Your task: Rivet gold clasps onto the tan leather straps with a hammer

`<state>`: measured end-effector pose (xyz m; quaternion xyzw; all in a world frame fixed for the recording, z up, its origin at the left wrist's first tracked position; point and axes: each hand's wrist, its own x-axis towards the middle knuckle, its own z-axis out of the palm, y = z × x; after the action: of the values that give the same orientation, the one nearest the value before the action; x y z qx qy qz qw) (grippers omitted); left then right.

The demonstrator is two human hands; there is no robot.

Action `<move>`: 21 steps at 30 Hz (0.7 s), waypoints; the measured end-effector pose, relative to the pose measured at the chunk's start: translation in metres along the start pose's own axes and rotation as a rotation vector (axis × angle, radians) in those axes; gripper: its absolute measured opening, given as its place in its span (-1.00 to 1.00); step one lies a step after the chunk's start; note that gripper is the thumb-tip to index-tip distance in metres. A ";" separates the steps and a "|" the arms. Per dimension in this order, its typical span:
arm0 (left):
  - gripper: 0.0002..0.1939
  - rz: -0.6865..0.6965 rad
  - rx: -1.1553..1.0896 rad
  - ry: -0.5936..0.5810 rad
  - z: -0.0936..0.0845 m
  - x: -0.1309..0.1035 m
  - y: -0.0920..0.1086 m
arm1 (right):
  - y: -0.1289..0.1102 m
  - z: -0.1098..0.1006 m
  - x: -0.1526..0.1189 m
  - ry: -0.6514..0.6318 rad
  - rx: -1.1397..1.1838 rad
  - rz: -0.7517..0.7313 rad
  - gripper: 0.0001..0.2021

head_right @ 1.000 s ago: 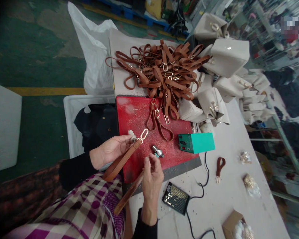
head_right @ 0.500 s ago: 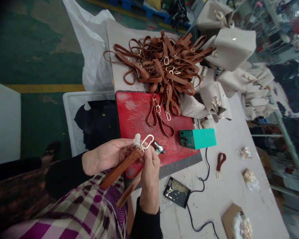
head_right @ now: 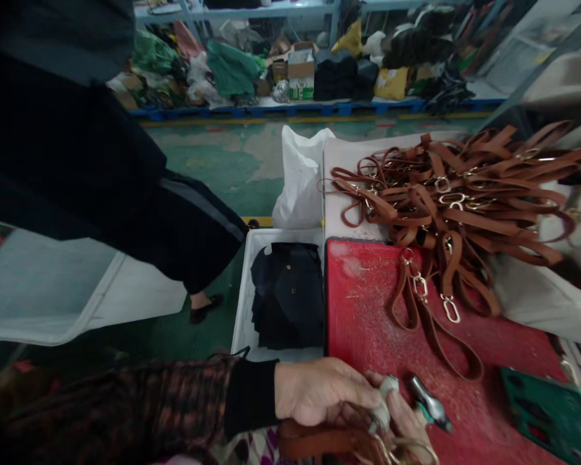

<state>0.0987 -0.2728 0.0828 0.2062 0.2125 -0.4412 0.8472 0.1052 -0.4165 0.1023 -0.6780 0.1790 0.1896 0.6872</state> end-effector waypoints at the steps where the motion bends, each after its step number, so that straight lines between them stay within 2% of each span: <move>1: -0.68 0.076 -0.002 -0.005 0.001 -0.005 -0.001 | 0.000 -0.001 -0.001 0.015 0.053 0.054 -0.69; 3: -0.57 0.214 0.011 -0.053 0.003 -0.020 0.000 | -0.002 0.004 -0.005 0.076 0.276 0.199 -0.62; 5: -0.58 0.311 0.074 -0.057 0.003 -0.034 0.006 | -0.003 0.013 -0.007 0.150 0.444 0.217 -0.61; 9: -0.69 0.410 0.268 -0.139 -0.002 -0.045 0.017 | 0.005 0.026 -0.001 0.206 0.531 0.119 -0.64; 13: -0.78 0.524 0.293 -0.109 0.005 -0.049 0.014 | 0.013 0.016 0.006 0.294 0.550 -0.030 -0.68; 15: -0.79 0.566 0.301 -0.041 0.008 -0.047 0.013 | 0.011 0.009 0.005 0.344 0.549 -0.097 -0.71; 18: -0.80 0.601 0.380 0.173 0.004 -0.034 0.014 | 0.005 0.006 -0.005 0.405 0.482 -0.210 -0.75; 21: -0.81 0.642 0.583 0.335 -0.007 -0.011 0.013 | 0.003 0.013 -0.015 0.462 0.258 -0.372 -0.75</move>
<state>0.1024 -0.2549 0.0853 0.5594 0.1391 -0.1586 0.8016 0.0906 -0.4033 0.1072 -0.6315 0.2258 -0.1225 0.7316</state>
